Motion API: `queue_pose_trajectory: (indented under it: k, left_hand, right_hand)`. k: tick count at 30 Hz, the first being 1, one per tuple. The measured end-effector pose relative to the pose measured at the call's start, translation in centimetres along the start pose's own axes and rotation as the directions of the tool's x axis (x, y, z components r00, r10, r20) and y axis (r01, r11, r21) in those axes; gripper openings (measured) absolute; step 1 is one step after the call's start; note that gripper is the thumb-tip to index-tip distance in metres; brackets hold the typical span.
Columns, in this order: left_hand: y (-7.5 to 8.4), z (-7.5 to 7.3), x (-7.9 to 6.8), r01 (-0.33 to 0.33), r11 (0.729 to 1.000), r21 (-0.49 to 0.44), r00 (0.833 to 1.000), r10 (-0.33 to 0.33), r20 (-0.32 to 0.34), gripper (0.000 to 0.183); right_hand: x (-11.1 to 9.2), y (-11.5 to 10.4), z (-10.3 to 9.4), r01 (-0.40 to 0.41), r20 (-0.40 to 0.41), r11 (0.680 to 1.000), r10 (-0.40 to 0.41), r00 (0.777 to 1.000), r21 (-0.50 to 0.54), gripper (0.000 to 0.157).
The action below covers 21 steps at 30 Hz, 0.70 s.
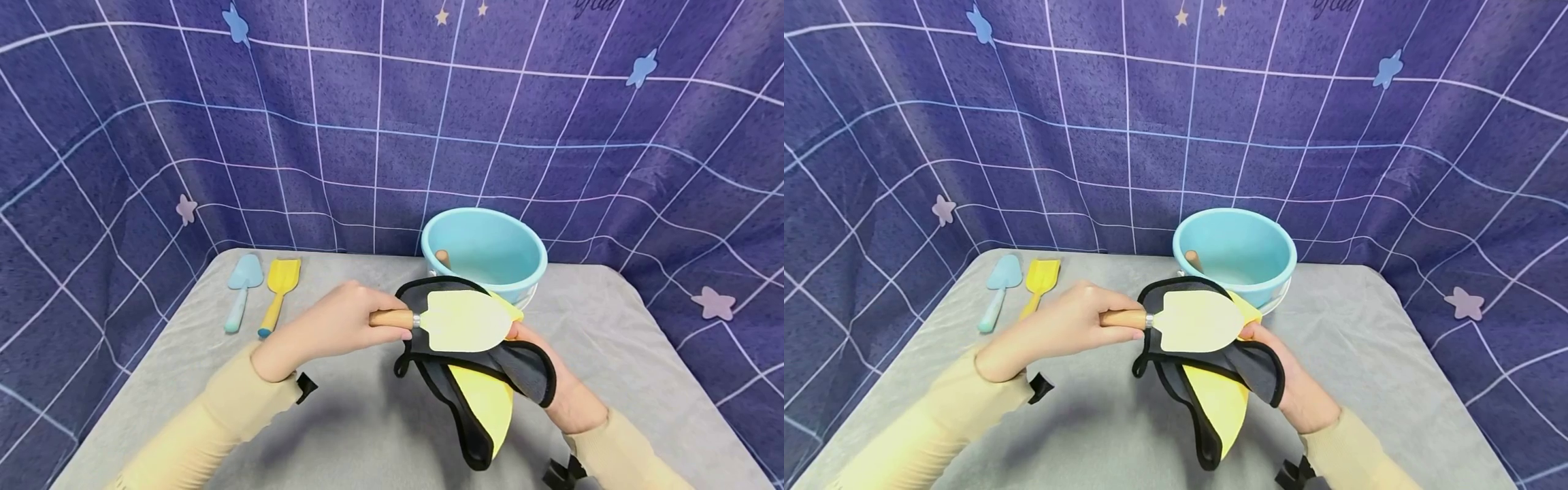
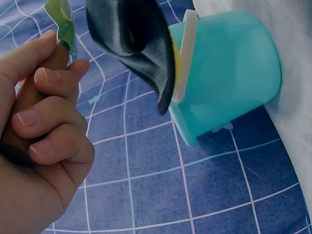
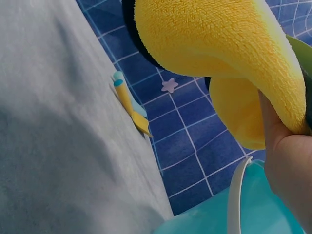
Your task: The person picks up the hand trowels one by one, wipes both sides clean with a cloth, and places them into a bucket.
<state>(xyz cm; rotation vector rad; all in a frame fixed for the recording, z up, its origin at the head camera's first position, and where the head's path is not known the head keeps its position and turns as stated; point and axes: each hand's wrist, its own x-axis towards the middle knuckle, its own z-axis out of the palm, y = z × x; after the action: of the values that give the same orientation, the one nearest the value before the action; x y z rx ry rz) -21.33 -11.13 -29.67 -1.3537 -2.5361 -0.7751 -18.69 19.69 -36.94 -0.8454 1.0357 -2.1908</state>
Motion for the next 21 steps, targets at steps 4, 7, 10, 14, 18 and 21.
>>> queue_pose_trajectory:
  k: [4, 7, 10, 14, 18, 21]
  left_hand:
    - [0.15, 0.28, 0.12, -0.010, 1.000, 0.008, 1.000, 0.010, 0.007, 0.011]
    - [0.16, 0.48, 0.11, -0.006, 1.000, 0.007, 1.000, 0.006, 0.019, 0.013]
    - [0.15, 0.66, 0.11, 0.005, 1.000, -0.011, 0.999, -0.005, 0.036, 0.013]
    - [0.16, 0.78, 0.09, 0.011, 1.000, -0.029, 0.999, -0.010, 0.048, 0.012]
    - [0.22, 0.73, -0.01, 0.012, 0.999, -0.040, 0.999, -0.010, 0.054, 0.011]
    - [0.27, 0.73, -0.08, 0.015, 0.999, -0.042, 0.998, -0.013, 0.057, 0.010]
  right_hand:
    - [0.01, 0.03, 0.05, 0.041, 0.037, 0.995, -0.037, 0.999, -0.096, 0.031]
    - [-0.11, -0.01, 0.19, 0.047, 0.021, 0.982, -0.044, 0.999, -0.185, 0.031]
    - [-0.19, 0.01, 0.28, 0.063, 0.014, 0.976, -0.061, 0.998, -0.210, 0.030]
    - [0.03, 0.16, 0.23, 0.111, 0.076, 0.988, -0.103, 0.992, -0.107, 0.033]
    - [0.15, 0.13, 0.11, 0.137, 0.123, 0.989, -0.130, 0.984, -0.052, 0.035]
    - [-0.03, 0.01, -0.02, 0.149, 0.128, 0.985, -0.137, 0.982, -0.089, 0.030]
